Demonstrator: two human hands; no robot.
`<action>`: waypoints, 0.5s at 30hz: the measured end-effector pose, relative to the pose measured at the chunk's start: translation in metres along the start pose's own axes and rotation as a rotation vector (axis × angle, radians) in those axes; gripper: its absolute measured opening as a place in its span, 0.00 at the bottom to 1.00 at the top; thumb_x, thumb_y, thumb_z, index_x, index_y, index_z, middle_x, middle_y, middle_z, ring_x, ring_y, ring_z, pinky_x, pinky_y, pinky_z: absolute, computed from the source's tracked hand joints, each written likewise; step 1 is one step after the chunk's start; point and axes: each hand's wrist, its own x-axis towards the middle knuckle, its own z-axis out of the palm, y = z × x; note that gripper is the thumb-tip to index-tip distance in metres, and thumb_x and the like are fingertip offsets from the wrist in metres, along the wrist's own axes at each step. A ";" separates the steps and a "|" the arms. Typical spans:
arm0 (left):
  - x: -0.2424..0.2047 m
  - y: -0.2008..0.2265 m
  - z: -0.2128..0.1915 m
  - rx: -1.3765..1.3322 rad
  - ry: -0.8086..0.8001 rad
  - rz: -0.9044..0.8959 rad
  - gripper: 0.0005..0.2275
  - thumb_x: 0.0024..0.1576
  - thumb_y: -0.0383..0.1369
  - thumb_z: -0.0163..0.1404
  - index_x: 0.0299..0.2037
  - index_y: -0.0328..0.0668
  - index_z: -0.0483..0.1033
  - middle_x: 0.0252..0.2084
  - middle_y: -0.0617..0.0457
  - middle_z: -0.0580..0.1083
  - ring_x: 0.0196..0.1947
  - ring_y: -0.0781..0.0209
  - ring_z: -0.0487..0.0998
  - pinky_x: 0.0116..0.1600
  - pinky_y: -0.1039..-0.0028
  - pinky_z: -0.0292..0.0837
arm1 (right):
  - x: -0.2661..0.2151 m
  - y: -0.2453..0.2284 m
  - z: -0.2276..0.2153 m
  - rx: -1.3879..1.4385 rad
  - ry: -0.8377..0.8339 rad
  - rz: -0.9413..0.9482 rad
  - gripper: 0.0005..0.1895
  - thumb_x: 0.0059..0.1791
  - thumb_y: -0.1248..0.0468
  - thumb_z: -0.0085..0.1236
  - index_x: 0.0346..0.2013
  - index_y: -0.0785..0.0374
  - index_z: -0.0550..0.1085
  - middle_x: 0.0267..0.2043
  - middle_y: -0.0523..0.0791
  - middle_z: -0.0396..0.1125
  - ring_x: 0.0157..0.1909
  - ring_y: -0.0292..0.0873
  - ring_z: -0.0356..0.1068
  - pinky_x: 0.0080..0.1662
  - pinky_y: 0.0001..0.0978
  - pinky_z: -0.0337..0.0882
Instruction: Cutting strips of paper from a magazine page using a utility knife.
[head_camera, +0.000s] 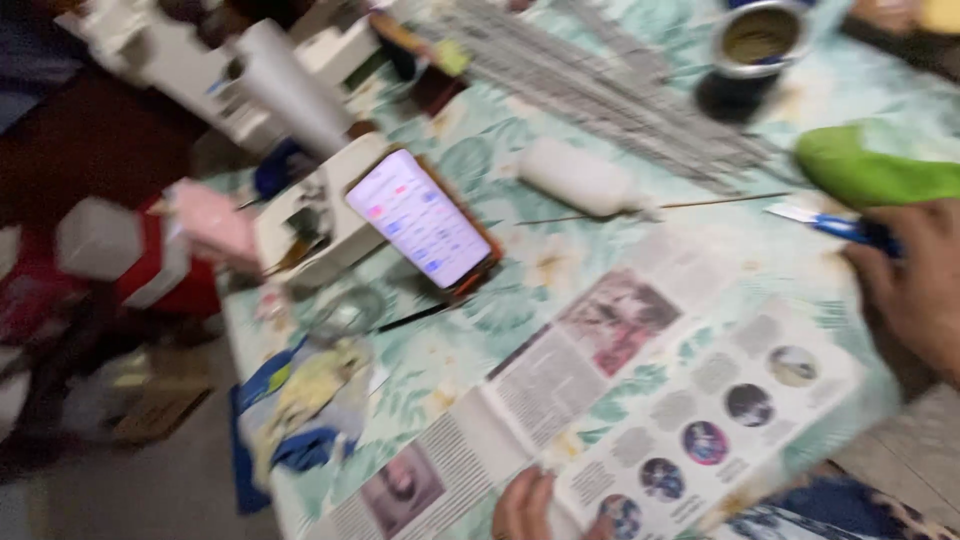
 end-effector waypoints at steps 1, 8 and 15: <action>0.009 0.020 -0.001 -0.028 -0.012 0.010 0.25 0.36 0.60 0.52 0.35 0.51 0.72 0.38 0.57 0.73 0.37 0.59 0.74 0.43 0.69 0.69 | 0.002 -0.014 -0.017 -0.025 0.009 0.018 0.17 0.47 0.70 0.59 0.48 0.75 0.70 0.49 0.62 0.60 0.53 0.62 0.59 0.57 0.46 0.59; 0.041 0.033 -0.003 0.117 -0.439 0.275 0.35 0.48 0.69 0.26 0.49 0.51 0.69 0.52 0.60 0.69 0.50 0.64 0.71 0.57 0.58 0.51 | -0.008 -0.030 -0.040 -0.463 -0.100 0.038 0.11 0.51 0.53 0.52 0.46 0.49 0.74 0.43 0.42 0.66 0.46 0.48 0.67 0.49 0.42 0.64; 0.049 -0.015 -0.015 0.197 -0.567 0.246 0.37 0.42 0.68 0.38 0.55 0.54 0.64 0.57 0.65 0.64 0.52 0.66 0.69 0.59 0.58 0.51 | -0.028 -0.042 -0.052 -0.111 -0.120 0.040 0.11 0.48 0.62 0.53 0.45 0.58 0.73 0.44 0.47 0.66 0.44 0.45 0.65 0.55 0.40 0.61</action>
